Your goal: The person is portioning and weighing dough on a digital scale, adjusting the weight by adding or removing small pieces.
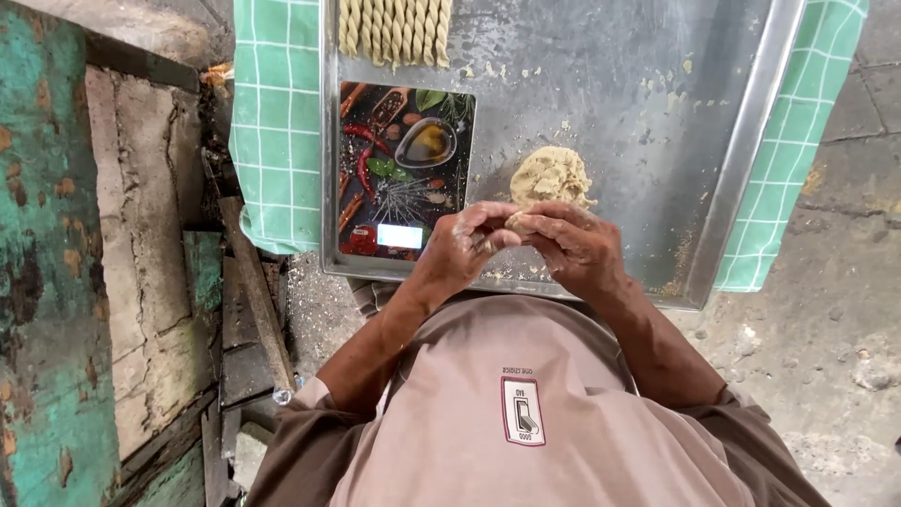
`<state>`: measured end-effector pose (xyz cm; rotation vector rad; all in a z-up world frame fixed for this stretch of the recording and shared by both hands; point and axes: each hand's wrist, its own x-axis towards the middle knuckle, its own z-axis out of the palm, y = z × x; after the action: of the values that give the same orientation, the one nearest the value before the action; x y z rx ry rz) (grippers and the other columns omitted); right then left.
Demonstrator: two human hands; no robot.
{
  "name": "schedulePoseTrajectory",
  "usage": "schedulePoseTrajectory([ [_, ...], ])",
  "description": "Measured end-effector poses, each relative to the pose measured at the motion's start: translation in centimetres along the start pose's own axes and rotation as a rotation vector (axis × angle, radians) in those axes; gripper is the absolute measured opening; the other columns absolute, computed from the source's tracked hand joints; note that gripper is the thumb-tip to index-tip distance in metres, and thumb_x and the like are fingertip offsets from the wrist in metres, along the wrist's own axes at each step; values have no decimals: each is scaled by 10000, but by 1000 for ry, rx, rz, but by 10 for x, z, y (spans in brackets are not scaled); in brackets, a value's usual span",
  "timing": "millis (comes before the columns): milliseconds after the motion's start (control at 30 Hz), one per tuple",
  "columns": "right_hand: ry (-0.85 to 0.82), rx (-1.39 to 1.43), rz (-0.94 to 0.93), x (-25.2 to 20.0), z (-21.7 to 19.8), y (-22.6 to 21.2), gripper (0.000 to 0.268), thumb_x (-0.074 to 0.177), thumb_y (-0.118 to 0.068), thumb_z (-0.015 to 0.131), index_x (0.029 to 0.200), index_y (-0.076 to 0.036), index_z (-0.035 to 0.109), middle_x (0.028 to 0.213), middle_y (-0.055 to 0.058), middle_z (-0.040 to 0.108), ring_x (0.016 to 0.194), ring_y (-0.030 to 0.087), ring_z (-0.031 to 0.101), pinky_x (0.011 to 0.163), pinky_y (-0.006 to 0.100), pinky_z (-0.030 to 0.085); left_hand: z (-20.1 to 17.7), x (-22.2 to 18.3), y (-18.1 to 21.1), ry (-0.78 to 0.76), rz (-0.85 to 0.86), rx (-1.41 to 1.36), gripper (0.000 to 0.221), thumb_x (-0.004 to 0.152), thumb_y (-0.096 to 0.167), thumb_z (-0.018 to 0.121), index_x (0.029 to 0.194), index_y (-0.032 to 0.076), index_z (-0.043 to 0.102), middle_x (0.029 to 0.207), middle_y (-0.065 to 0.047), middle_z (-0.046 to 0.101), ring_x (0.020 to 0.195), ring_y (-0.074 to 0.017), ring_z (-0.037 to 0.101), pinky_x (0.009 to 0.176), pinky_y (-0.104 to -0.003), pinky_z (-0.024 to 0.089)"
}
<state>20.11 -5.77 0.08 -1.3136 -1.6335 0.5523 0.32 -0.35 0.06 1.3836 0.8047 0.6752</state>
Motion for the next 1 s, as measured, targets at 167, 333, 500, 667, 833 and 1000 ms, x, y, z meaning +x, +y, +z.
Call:
schedulePoseTrajectory([
  [167, 43, 144, 67, 0, -8, -2, 88, 889, -25, 836, 951, -88, 830, 884, 85, 773, 739, 248, 748, 716, 327, 607, 11, -6, -38, 59, 111, -8, 237, 905, 107, 808, 1128, 49, 750, 935, -128, 767, 829, -187, 752, 750, -312, 608],
  [333, -59, 326, 152, -14, -17, 23, 152, 884, -117, 815, 1001, -23, 791, 765, 86, 776, 652, 164, 700, 638, 315, 577, 12, -2, -19, 21, 253, 31, 105, 969, 122, 742, 940, 28, 703, 847, -111, 688, 748, -232, 681, 721, -335, 563],
  [500, -142, 631, 198, -25, -17, 35, 310, 816, -138, 849, 1033, 68, 769, 782, 147, 744, 667, 131, 646, 624, 329, 572, 13, 2, -2, -124, 87, -143, 215, 955, 186, 762, 879, 15, 656, 747, -98, 604, 738, -136, 550, 674, -340, 500],
  [667, -150, 731, 195, -14, -23, 32, 296, 836, -211, 819, 908, 62, 729, 883, 214, 715, 731, 229, 693, 674, 356, 576, 27, 6, -2, -1, 15, -346, 388, 839, 146, 885, 1141, -21, 709, 927, -133, 722, 871, -151, 673, 779, -276, 567],
  [833, 45, 771, 346, -36, -2, 60, 367, 807, -198, 851, 946, 62, 633, 769, 202, 701, 640, 205, 688, 596, 306, 579, 34, 10, -14, 90, 284, -84, 213, 889, 95, 832, 1081, 20, 777, 1003, -176, 733, 911, -243, 722, 810, -362, 599],
  [1000, 195, 602, 418, -19, 7, 28, 332, 941, -187, 761, 1079, 104, 678, 727, 163, 706, 618, 142, 681, 579, 279, 593, 36, 16, -2, 231, 278, -124, 161, 903, 95, 829, 1036, 18, 780, 962, -130, 740, 875, -164, 707, 804, -312, 592],
])
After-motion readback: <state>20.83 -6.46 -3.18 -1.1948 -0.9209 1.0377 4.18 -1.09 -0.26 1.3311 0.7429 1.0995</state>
